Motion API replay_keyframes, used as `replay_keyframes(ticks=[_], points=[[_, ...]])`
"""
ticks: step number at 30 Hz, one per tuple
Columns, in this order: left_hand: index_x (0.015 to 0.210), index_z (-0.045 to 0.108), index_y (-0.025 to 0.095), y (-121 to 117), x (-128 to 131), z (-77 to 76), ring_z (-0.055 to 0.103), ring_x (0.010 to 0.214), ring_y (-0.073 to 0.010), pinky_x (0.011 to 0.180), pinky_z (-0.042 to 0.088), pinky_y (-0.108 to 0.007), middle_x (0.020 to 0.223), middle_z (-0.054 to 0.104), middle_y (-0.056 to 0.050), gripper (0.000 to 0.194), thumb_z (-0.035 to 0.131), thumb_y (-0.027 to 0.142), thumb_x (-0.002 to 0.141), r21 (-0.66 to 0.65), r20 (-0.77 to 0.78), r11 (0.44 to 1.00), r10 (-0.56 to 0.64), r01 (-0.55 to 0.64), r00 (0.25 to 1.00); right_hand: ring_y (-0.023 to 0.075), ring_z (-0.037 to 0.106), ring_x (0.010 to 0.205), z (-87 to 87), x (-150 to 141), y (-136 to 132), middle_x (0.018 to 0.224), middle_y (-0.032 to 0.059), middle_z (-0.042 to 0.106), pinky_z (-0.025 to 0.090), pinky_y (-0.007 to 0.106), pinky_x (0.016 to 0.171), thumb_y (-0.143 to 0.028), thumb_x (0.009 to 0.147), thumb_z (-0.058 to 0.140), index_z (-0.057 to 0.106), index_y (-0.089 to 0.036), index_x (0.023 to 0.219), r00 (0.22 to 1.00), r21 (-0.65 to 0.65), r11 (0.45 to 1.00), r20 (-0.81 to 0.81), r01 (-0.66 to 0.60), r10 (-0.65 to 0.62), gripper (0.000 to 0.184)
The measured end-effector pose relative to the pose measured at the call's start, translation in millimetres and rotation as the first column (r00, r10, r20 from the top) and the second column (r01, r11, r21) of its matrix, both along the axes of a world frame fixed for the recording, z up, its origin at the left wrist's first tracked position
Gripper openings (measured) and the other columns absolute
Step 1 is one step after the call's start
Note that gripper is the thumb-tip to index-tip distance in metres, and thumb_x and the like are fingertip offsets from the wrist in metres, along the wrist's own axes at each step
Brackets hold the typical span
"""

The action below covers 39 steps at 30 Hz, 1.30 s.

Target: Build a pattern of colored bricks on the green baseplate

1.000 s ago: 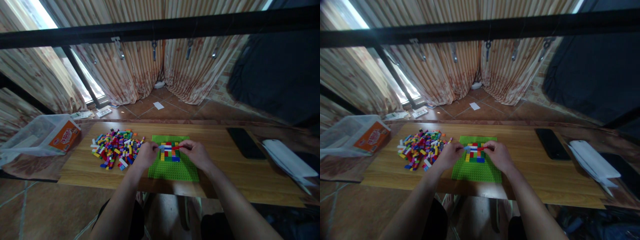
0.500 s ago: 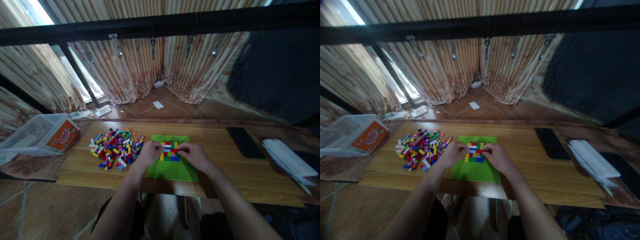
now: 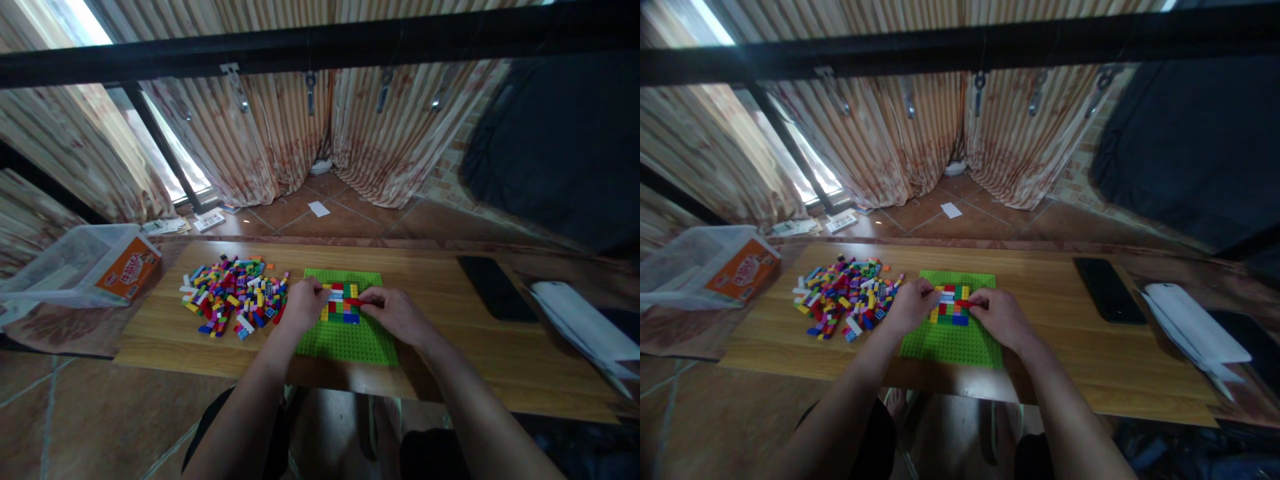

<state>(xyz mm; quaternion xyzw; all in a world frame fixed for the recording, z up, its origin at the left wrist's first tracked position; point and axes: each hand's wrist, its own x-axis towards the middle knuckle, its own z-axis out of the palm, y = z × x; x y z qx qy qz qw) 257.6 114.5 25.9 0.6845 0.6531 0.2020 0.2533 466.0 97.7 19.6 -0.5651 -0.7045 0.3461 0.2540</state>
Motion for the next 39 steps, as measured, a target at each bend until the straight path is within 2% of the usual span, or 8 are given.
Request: replay_keyframes(ticks=[9,14,21,26,31,36,39], points=[[0.083,0.067,0.012,-1,5,2.7,0.057,0.064,-0.013,0.06,0.034,-0.024,0.071,0.066,-0.004,0.022,0.059,0.032,0.086,0.009,-0.082,0.999,0.045,-0.044,0.996,0.0193,0.067,0.078,9.0,6,-1,0.086,0.0033,0.075,0.048,0.033,0.075,-0.027,0.079,0.06,0.073,-0.021,0.088,1.0,-0.004,1.0,-0.014,0.025,-0.025,0.016],[0.085,0.067,0.012,-3,7,-1.4,0.058,0.067,-0.0132,0.06,0.034,-0.023,0.073,0.066,-0.004,0.021,0.06,0.032,0.085,0.002,-0.044,0.996,0.087,-0.087,0.995,0.0195,0.067,0.078,7.6,7,-2,0.084,0.0036,0.075,0.049,0.033,0.073,-0.027,0.078,0.06,0.072,-0.021,0.085,0.999,-0.009,1.0,-0.047,0.021,-0.022,0.015],[0.081,0.067,0.012,0,6,-5.0,0.058,0.067,-0.0129,0.061,0.035,-0.023,0.072,0.066,-0.003,0.021,0.06,0.032,0.084,-0.014,-0.007,0.996,0.089,-0.089,0.996,0.0193,0.067,0.076,4.7,8,-3,0.083,0.003,0.074,0.049,0.032,0.071,-0.027,0.077,0.062,0.072,-0.022,0.082,0.998,0.004,0.999,-0.056,0.036,-0.036,0.013],[0.084,0.068,0.012,-1,7,-5.3,0.06,0.07,-0.0137,0.062,0.036,-0.023,0.076,0.068,-0.004,0.021,0.062,0.031,0.083,-0.019,-0.003,0.994,0.106,-0.106,0.994,0.0181,0.065,0.074,-1.5,-4,-5,0.081,0.0023,0.072,0.048,0.031,0.07,-0.027,0.078,0.062,0.069,-0.022,0.081,0.995,0.074,0.997,-0.097,0.034,-0.027,0.009],[0.087,0.068,0.013,-3,8,-7.3,0.061,0.071,-0.0149,0.062,0.037,-0.024,0.079,0.07,-0.006,0.024,0.056,0.033,0.087,0.002,-0.015,0.995,0.105,-0.105,0.994,0.0173,0.061,0.075,-10.3,-16,-4,0.082,0.0014,0.066,0.045,0.031,0.071,-0.026,0.083,0.058,0.066,-0.023,0.08,0.999,0.209,0.977,0.003,-0.038,0.038,0.009],[0.089,0.067,0.013,-4,7,-1.3,0.062,0.071,-0.0156,0.061,0.037,-0.025,0.08,0.07,-0.007,0.028,0.052,0.036,0.09,-0.04,-0.036,0.997,0.059,-0.06,0.998,0.0165,0.058,0.073,-15.5,-17,-2,0.08,0.0011,0.06,0.044,0.03,0.068,-0.023,0.082,0.059,0.065,-0.022,0.079,0.999,0.277,0.961,0.044,0.009,-0.022,0.007],[0.094,0.066,0.013,-6,8,2.0,0.064,0.074,-0.0171,0.062,0.039,-0.025,0.082,0.071,-0.007,0.034,0.058,0.046,0.085,-0.057,-0.048,0.995,0.075,-0.078,0.996,0.0159,0.057,0.072,-19.5,-17,-1,0.079,0.0008,0.06,0.044,0.029,0.068,-0.023,0.08,0.061,0.065,-0.022,0.077,0.999,0.275,0.96,0.002,0.042,-0.045,0.006]])
